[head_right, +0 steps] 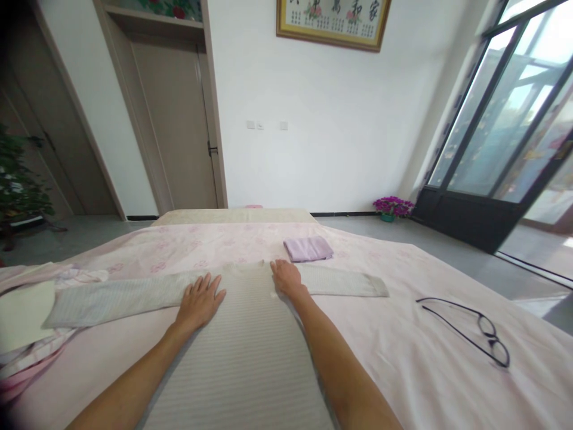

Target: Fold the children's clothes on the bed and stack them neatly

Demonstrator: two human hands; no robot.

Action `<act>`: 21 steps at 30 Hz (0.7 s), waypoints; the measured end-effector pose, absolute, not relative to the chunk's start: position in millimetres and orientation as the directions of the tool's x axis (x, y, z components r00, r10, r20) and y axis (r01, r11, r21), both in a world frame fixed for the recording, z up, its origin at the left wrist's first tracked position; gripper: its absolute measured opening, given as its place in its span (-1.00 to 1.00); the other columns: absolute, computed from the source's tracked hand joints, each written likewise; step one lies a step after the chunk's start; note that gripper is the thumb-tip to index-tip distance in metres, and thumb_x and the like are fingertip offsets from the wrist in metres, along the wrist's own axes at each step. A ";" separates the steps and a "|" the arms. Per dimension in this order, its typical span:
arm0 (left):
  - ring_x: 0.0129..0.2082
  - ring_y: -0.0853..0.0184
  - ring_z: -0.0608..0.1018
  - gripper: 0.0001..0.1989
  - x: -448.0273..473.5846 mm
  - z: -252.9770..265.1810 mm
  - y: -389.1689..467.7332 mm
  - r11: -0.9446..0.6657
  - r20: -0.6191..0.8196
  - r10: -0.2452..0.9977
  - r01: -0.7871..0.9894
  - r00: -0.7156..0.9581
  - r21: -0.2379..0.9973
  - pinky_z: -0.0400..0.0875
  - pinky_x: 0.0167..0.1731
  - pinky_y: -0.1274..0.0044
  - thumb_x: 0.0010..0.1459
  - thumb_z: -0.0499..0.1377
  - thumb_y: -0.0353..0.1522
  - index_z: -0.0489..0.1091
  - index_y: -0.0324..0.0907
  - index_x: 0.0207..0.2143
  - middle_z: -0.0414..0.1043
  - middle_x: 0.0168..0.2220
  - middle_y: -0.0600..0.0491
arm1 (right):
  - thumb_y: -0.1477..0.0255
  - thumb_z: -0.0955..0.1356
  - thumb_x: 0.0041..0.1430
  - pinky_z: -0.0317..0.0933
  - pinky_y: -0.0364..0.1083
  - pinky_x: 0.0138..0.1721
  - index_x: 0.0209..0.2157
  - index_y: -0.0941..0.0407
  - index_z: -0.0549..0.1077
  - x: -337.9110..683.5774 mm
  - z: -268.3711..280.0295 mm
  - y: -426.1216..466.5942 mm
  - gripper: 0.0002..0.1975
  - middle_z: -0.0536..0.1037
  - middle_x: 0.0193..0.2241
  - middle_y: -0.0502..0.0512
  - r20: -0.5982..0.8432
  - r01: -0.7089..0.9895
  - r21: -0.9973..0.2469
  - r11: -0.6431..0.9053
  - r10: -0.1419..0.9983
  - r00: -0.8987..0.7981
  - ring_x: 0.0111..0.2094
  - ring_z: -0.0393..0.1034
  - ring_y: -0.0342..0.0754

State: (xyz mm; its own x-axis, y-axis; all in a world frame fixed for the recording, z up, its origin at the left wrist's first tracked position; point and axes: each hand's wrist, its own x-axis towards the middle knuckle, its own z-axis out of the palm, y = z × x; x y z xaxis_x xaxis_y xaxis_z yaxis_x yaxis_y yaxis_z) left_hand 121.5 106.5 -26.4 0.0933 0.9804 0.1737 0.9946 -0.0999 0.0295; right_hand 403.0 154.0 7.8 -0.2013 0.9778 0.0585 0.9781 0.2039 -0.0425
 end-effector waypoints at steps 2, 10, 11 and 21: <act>0.35 -0.03 0.07 -0.37 121.4 -26.7 105.9 -0.100 0.182 0.979 0.995 0.094 0.024 -0.10 0.24 0.12 0.33 -0.18 -0.05 0.08 -0.13 0.34 -0.01 0.38 -0.18 | 0.39 0.03 0.41 0.13 0.05 0.13 0.21 0.09 0.25 418.0 7.6 144.1 -0.55 0.33 0.19 0.28 0.060 0.982 -0.021 0.186 0.981 -0.184 0.18 0.23 0.08; 0.35 -0.03 0.09 -0.36 119.9 -30.2 105.4 -0.112 0.207 0.972 0.994 0.107 0.015 -0.09 0.23 0.12 0.33 -0.19 -0.05 0.09 -0.14 0.34 0.01 0.37 -0.18 | 0.22 -0.02 0.42 -0.20 0.16 0.30 0.33 0.13 0.10 479.2 -11.7 124.3 -0.44 -0.01 0.38 0.23 0.033 1.000 0.005 0.029 0.999 -0.029 0.39 -0.20 0.01; 0.35 -0.03 0.09 -0.36 119.9 -29.9 105.2 -0.112 0.203 0.973 0.994 0.107 0.012 -0.09 0.23 0.12 0.33 -0.19 -0.05 0.09 -0.14 0.34 0.00 0.37 -0.18 | 0.19 -0.02 0.41 -0.21 0.15 0.30 0.36 0.16 0.04 489.0 -14.5 124.0 -0.40 -0.03 0.38 0.24 0.039 1.000 0.004 -0.018 0.999 0.018 0.39 -0.22 0.01; 0.34 -0.02 0.11 -0.37 120.2 -28.4 103.3 -0.109 0.202 0.973 0.994 0.113 -0.031 -0.06 0.23 0.14 0.34 -0.21 -0.05 0.08 -0.13 0.34 0.02 0.37 -0.18 | 0.16 -0.02 0.38 -0.34 0.21 0.32 0.38 0.20 -0.03 608.9 -27.5 102.6 -0.34 -0.07 0.39 0.22 0.057 0.961 0.064 -0.271 0.962 0.267 0.40 -0.26 0.07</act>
State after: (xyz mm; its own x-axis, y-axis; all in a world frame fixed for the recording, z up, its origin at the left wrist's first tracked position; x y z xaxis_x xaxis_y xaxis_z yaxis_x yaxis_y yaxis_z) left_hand 120.2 103.3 -28.4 0.1133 0.9729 0.2017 0.9935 -0.1093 -0.0309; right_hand 608.9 102.6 -27.5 0.2673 0.9619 0.0571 0.9605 -0.2707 0.0644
